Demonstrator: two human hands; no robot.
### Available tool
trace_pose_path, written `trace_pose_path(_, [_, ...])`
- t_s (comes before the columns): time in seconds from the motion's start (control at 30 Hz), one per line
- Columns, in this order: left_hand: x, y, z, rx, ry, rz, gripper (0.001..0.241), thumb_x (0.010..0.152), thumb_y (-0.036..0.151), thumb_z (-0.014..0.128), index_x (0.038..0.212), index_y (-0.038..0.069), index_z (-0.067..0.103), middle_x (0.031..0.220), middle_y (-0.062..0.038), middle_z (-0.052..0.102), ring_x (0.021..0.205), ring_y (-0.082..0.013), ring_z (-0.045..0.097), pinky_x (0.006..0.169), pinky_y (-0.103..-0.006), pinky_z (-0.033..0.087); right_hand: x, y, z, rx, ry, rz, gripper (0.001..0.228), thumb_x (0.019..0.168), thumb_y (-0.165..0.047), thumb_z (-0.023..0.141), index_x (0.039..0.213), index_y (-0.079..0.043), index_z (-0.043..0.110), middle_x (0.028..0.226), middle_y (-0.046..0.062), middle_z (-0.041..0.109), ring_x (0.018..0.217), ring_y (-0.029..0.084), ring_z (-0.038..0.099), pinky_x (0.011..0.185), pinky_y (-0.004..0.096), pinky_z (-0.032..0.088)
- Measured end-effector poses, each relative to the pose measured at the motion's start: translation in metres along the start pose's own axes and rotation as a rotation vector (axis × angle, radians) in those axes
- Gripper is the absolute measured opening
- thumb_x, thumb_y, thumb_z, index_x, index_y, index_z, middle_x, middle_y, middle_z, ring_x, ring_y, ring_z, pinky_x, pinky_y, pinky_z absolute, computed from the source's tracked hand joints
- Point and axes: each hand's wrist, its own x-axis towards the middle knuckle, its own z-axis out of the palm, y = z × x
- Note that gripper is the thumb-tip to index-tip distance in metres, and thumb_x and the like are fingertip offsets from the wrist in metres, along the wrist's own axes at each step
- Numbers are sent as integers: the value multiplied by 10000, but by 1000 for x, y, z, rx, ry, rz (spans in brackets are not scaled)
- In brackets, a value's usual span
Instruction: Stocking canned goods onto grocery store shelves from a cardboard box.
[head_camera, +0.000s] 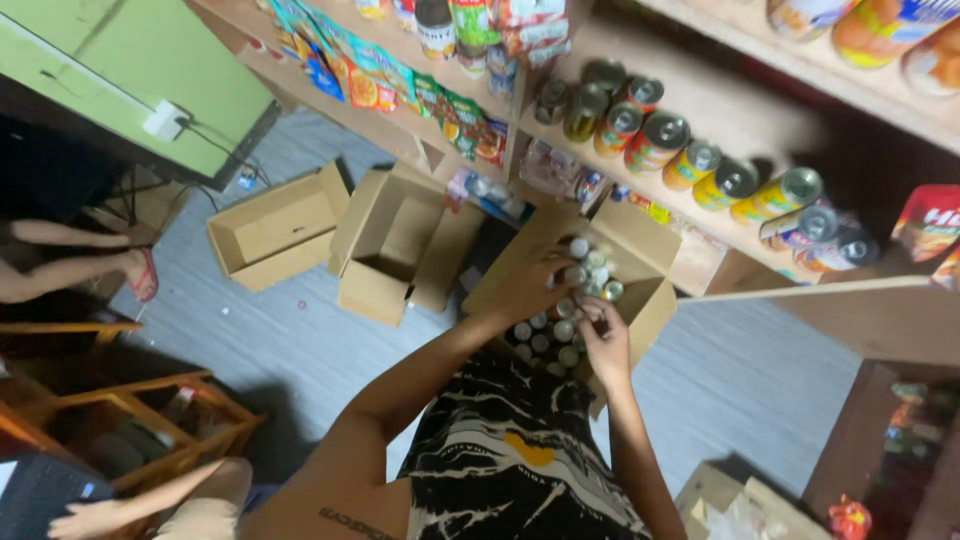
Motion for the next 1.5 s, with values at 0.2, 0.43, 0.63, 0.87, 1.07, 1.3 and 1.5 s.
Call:
trace_pose_path(0.2, [-100, -92, 88, 235, -289, -365, 732, 823, 318, 807, 1488, 160, 544, 1610, -277, 298, 1367, -583, 328, 1076, -614, 385, -24, 142, -4, -162, -70, -49, 291, 916, 23, 675, 1206, 2, 679, 1117, 42, 716, 1034, 119, 653, 944, 275, 522])
trace_pose_path(0.43, [-120, -87, 70, 247, -617, -290, 940, 754, 480, 852, 1500, 95, 429, 1644, -251, 97, 1480, -523, 191, 1086, -689, 320, -45, 232, 2, -382, -141, 148, 328, 876, -116, 780, 1174, -21, 683, 1063, 125, 737, 976, 230, 705, 871, 368, 560])
trace_pose_path(0.63, [-131, -96, 67, 296, -547, -151, 965, 671, 477, 904, 1439, 56, 498, 1683, -288, 92, 1505, -539, 226, 1107, -653, 393, -57, 226, 23, -367, -82, 298, 367, 853, -118, 734, 1200, -18, 668, 1120, 167, 745, 1045, 298, 733, 921, 391, 579])
trace_pose_path(0.87, [-114, -98, 59, 304, -742, -268, 1186, 651, 631, 903, 1516, 24, 364, 1636, -315, -42, 1500, -564, 72, 1032, -731, 371, -42, 204, 31, -599, 168, 73, 746, 771, -66, 837, 1426, -35, 482, 1443, 241, 457, 1342, 453, 459, 1130, 489, 423])
trace_pose_path(1.07, [-115, -97, 58, 292, -769, -301, 1221, 643, 636, 894, 1566, 65, 334, 1655, -275, -98, 1526, -546, 34, 1069, -726, 356, -26, 210, 33, -793, 73, 266, 843, 671, -95, 870, 1404, -55, 455, 1468, 244, 383, 1281, 480, 459, 1000, 510, 459])
trace_pose_path(1.3, [-114, -98, 58, 233, -755, -302, 1236, 604, 616, 912, 1550, 73, 331, 1647, -281, -128, 1507, -561, 18, 1073, -733, 342, 2, 209, 85, -939, 34, 138, 610, 838, -147, 793, 1392, -165, 537, 1426, 165, 508, 1149, 421, 635, 861, 513, 561])
trace_pose_path(1.5, [-120, -125, 55, 193, -797, -313, 1130, 675, 546, 903, 1571, 102, 375, 1658, -263, -177, 1530, -577, -7, 1085, -728, 321, 36, 244, 124, -775, -11, 3, 594, 819, -55, 662, 1384, -113, 489, 1497, 233, 477, 1060, 474, 639, 772, 535, 552])
